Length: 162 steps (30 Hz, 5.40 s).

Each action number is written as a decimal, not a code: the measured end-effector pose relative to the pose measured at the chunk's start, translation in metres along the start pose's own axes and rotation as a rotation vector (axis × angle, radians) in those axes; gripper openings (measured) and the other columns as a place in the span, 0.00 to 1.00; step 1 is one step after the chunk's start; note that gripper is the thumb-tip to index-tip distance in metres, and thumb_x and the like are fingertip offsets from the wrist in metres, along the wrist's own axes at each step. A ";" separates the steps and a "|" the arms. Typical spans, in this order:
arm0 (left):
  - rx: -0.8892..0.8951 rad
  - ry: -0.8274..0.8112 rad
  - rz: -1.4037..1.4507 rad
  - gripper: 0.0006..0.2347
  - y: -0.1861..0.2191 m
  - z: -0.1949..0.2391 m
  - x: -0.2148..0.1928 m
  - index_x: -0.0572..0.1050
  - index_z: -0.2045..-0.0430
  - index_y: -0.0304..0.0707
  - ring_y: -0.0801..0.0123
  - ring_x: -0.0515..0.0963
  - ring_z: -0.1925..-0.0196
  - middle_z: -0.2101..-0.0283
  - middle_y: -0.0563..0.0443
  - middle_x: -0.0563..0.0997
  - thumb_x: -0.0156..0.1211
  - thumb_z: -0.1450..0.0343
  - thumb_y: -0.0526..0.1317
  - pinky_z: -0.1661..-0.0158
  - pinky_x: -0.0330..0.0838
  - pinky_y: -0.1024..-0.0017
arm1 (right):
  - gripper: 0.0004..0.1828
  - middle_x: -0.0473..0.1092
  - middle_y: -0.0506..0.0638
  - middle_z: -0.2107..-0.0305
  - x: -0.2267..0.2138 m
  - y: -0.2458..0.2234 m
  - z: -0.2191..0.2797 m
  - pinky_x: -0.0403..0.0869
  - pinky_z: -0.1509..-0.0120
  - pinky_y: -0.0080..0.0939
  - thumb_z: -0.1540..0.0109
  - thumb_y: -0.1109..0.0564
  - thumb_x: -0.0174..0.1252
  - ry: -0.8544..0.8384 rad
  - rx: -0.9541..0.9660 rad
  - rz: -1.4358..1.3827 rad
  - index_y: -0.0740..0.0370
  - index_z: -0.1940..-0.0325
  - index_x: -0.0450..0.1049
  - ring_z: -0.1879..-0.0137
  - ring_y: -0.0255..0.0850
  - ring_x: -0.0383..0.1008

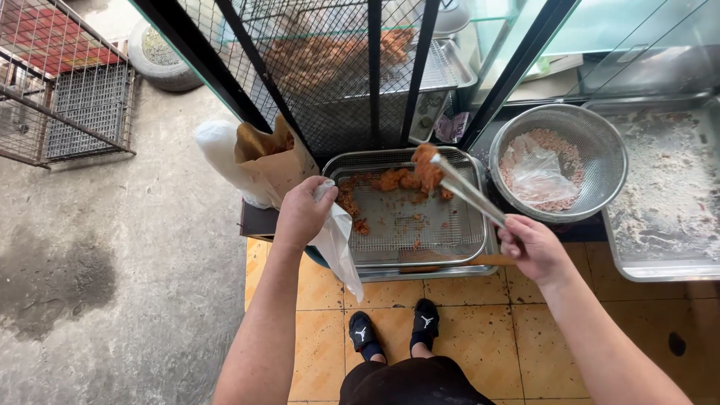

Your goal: The person uses tongs to transfer fried chicken from a wire basket into a paper bag, and then uses a large strainer to remove french fries from a pot of oil.

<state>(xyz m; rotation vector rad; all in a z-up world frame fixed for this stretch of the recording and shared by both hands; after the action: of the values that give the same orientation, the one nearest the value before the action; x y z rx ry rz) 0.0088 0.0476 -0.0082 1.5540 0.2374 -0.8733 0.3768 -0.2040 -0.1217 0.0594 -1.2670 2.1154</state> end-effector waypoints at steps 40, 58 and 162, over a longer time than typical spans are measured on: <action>0.029 0.043 0.003 0.15 -0.016 0.006 -0.029 0.79 0.56 0.33 0.51 0.84 0.58 0.61 0.38 0.85 0.63 0.30 0.46 0.55 0.76 0.62 | 0.18 0.76 0.49 0.76 0.093 0.022 -0.023 0.69 0.73 0.38 0.37 0.52 0.60 0.174 -0.004 1.047 0.62 0.45 0.77 0.77 0.35 0.68; -0.001 0.020 0.012 0.16 -0.048 0.022 -0.043 0.80 0.56 0.35 0.52 0.84 0.57 0.60 0.39 0.85 0.63 0.30 0.47 0.54 0.76 0.62 | 0.20 0.71 0.47 0.75 0.125 0.066 -0.048 0.68 0.69 0.36 0.36 0.53 0.61 0.149 0.022 0.730 0.68 0.44 0.78 0.73 0.34 0.67; -0.231 -0.042 -0.017 0.19 -0.055 0.026 -0.009 0.78 0.49 0.36 0.56 0.85 0.54 0.56 0.39 0.85 0.64 0.30 0.47 0.51 0.76 0.64 | 0.15 0.76 0.51 0.77 0.074 -0.067 -0.194 0.75 0.62 0.41 0.38 0.50 0.61 -0.208 0.035 1.382 0.62 0.53 0.81 0.72 0.38 0.77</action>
<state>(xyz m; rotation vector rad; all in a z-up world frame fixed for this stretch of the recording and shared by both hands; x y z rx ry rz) -0.0415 0.0383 -0.0427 1.3193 0.3102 -0.8597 0.4114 0.0100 -0.1458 -0.8248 -1.6007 3.3092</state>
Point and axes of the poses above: each hand's wrist, its own z-axis away from the middle knuckle, its own x-axis out of the palm, y = z × x, the point moved 3 cm from there along -z, towards the middle knuckle
